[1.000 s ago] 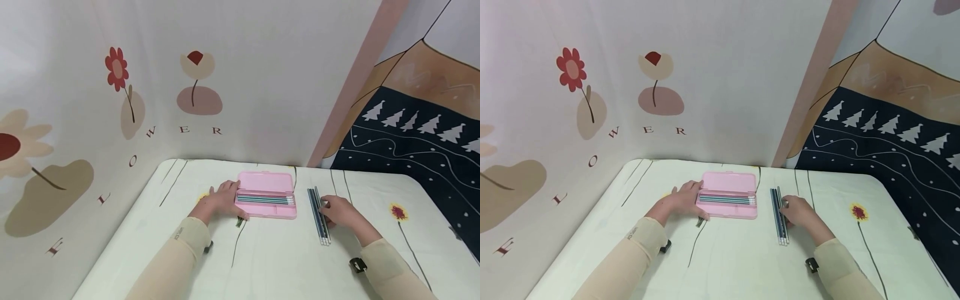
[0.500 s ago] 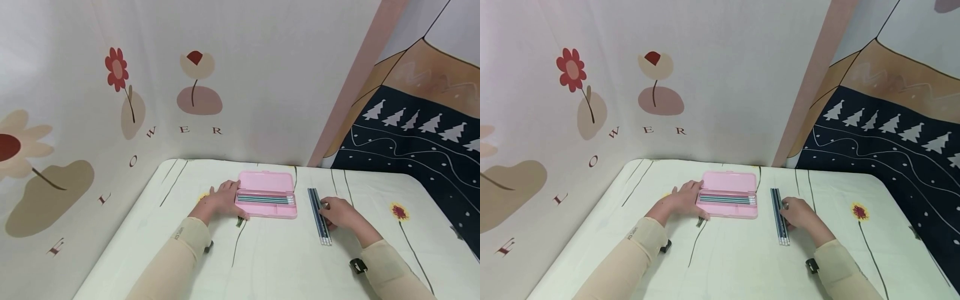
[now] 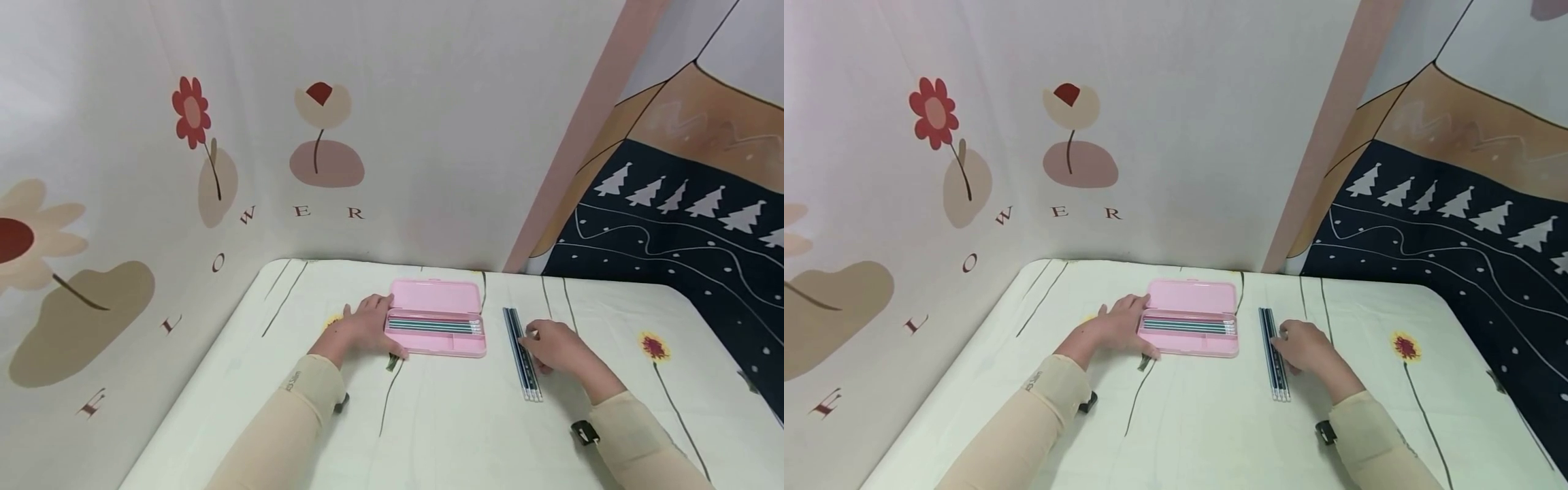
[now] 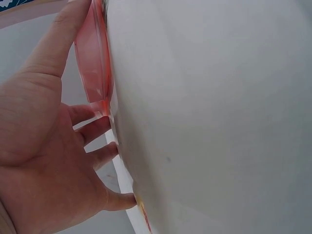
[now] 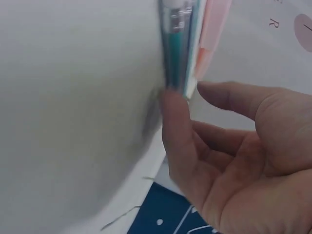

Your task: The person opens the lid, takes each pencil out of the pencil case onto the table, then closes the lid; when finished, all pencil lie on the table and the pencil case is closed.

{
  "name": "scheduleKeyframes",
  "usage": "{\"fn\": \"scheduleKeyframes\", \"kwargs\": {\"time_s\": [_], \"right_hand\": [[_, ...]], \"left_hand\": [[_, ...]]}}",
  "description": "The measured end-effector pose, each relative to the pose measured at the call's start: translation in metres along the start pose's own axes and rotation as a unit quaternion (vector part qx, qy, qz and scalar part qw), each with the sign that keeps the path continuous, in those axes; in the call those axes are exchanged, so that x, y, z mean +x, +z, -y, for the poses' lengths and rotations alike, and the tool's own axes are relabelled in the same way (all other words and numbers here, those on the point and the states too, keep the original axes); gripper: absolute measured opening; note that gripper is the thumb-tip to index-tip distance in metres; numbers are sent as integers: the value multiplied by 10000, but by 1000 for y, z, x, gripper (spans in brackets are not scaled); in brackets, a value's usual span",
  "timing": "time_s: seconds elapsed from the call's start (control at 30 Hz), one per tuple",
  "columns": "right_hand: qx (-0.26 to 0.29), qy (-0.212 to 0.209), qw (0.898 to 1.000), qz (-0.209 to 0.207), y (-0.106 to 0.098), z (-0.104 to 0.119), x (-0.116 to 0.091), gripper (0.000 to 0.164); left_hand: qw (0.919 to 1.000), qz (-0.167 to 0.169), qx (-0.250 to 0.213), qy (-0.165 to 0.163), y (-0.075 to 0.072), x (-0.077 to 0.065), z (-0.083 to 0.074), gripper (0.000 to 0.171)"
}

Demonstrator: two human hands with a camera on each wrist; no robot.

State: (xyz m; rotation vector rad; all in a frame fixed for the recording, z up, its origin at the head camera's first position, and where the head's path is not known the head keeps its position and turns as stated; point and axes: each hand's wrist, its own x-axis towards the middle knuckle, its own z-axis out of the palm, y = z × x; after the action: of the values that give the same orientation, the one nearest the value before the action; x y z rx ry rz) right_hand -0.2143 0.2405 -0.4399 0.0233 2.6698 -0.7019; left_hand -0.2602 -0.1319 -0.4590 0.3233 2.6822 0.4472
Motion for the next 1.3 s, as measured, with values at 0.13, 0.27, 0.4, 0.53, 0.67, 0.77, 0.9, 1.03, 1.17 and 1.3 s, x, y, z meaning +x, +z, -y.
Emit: {"fn": "scheduleKeyframes", "kwargs": {"time_s": [0.13,0.27,0.4,0.53,0.67,0.77,0.9,1.03,1.17,1.3], "right_hand": [[-339,-207,9980,-490,-2,20,4,48],[-362,-813,9929,-791,3,46,10,41],[-184,-1376,9880,-673,12,71,17,36],[-212,-1806,9820,-508,22,91,26,29],[-560,-2144,9742,-432,35,105,37,24],[-1003,-2318,9663,-485,45,112,43,23],[-1616,-2443,9532,-743,54,118,48,19],[-1937,-2420,9470,-847,59,121,49,19],[-2023,-2375,9469,-785,61,123,51,23],[-2000,-2388,9475,-728,61,126,53,21]], "left_hand": [[10000,-5,28,6,-1,0,1,136],[10000,-14,10,21,-1,-1,2,135],[10000,10,4,19,1,-1,1,135],[10000,0,45,20,2,-1,-1,136],[10000,-40,49,21,1,-2,-2,135],[10000,-35,67,18,2,-2,-3,135],[10000,2,91,27,3,-3,-3,135],[9999,24,98,47,2,-3,-3,135],[9999,-5,123,61,1,-3,-2,136],[9998,-6,163,66,1,-2,-1,136]]}}
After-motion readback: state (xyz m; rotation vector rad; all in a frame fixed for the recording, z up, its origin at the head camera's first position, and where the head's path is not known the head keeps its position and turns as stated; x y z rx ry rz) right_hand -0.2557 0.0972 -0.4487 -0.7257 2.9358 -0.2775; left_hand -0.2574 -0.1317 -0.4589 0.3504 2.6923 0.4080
